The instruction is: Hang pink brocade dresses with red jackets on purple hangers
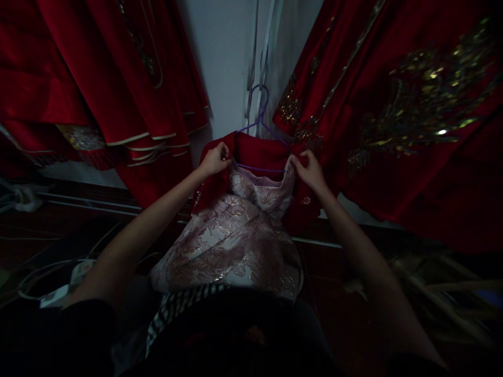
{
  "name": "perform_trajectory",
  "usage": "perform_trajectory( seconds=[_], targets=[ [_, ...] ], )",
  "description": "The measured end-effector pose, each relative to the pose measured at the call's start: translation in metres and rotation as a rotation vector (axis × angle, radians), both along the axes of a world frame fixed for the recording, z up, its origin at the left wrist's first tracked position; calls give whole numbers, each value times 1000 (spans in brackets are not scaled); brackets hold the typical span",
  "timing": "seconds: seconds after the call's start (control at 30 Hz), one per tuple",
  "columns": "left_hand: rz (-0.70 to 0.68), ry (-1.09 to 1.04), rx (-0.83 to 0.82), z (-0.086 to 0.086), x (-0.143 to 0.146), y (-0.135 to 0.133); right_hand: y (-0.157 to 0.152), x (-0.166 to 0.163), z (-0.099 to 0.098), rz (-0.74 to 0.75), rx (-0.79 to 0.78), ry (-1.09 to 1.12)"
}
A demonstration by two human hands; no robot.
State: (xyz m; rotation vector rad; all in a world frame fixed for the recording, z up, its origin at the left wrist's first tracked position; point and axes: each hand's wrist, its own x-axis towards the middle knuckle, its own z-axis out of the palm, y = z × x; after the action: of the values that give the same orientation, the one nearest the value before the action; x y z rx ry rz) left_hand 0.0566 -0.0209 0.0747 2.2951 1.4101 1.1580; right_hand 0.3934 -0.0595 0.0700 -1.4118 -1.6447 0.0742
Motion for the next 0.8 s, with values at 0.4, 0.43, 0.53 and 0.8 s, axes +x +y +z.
perform_trajectory(
  seconds=[0.4, 0.43, 0.53, 0.8],
  targets=[
    [-358, -374, 22, -38, 63, -36, 4, -145, -41, 409, 181, 480],
    [-354, -400, 31, -40, 61, -40, 0, -143, -41, 410, 187, 499],
    [-263, -475, 82, -46, 60, -52, -12, -133, -42, 467, 113, 575],
    [-196, -729, 120, -59, 67, -61, -25, -120, -48, 634, -43, 591]
  ],
)
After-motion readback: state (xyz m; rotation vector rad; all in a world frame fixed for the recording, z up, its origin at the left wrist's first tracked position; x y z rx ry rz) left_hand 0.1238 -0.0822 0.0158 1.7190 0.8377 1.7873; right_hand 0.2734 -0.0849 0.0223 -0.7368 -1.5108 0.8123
